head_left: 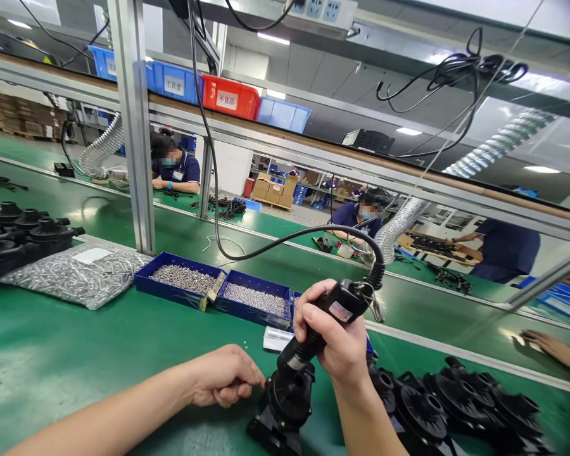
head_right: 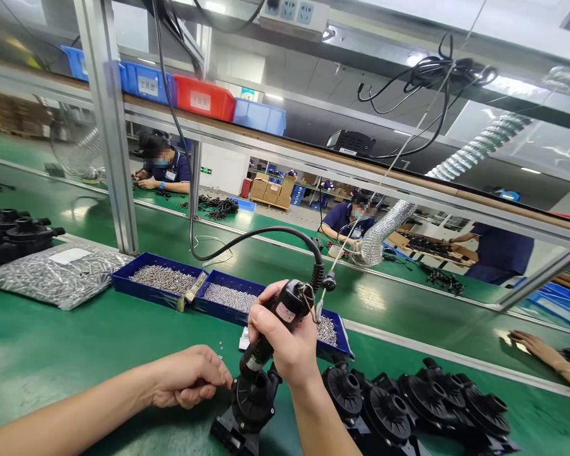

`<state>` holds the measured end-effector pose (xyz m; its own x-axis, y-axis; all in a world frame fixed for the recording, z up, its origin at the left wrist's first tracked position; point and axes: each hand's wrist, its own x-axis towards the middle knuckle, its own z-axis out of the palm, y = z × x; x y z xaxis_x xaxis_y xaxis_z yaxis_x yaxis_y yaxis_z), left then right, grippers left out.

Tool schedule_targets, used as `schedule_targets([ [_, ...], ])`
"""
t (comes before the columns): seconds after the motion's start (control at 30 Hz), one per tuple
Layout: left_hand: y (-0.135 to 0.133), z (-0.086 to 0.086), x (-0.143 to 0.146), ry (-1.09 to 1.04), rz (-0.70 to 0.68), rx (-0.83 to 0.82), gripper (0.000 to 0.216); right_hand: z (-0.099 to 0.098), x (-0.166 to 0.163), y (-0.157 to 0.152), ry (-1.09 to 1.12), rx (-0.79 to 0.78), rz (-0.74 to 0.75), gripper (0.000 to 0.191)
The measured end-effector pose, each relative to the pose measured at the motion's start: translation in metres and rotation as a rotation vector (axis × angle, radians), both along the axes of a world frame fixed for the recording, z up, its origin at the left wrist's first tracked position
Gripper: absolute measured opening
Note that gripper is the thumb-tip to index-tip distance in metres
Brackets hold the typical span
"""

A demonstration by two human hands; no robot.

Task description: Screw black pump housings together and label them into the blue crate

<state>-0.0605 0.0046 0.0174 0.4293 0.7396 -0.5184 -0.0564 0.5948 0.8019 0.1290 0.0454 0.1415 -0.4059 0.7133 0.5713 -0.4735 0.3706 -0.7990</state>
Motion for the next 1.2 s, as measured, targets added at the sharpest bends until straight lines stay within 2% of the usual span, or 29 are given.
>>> schedule_targets([
  [0.17, -0.002, 0.002, 0.003, 0.008, -0.01, 0.014, 0.039, -0.004, -0.005, 0.0, -0.013, -0.04, 0.135, 0.02],
  [0.33, -0.001, -0.001, 0.005, -0.032, -0.016, 0.01, 0.036, -0.007, -0.009, 0.0, -0.034, -0.043, 0.133, 0.023],
  [0.47, -0.006, -0.005, 0.008, 0.002, -0.026, 0.11, 0.057, -0.009, -0.012, 0.003, -0.052, -0.049, 0.137, 0.024],
  [0.57, -0.011, -0.012, 0.015, 0.062, 0.038, 0.208, 0.075, -0.011, -0.014, 0.005, -0.084, -0.046, 0.146, 0.026],
  [0.7, -0.017, -0.018, 0.026, 0.116, 0.111, 0.294, 0.081, -0.011, -0.014, 0.005, -0.102, -0.044, 0.16, 0.027],
  [0.97, -0.02, -0.015, 0.032, 0.064, 0.148, 0.233, 0.075, -0.013, -0.014, 0.007, -0.088, -0.044, 0.22, 0.026],
  [1.03, -0.02, -0.015, 0.033, 0.06, 0.159, 0.226, 0.071, -0.017, -0.011, 0.01, -0.08, -0.038, 0.29, 0.025],
  [1.13, -0.021, -0.014, 0.035, 0.092, 0.18, 0.219, 0.064, -0.02, -0.008, 0.014, -0.05, -0.005, 0.488, 0.026],
  [1.2, -0.022, -0.013, 0.036, 0.127, 0.198, 0.23, 0.058, -0.02, -0.008, 0.014, -0.044, -0.003, 0.51, 0.026],
])
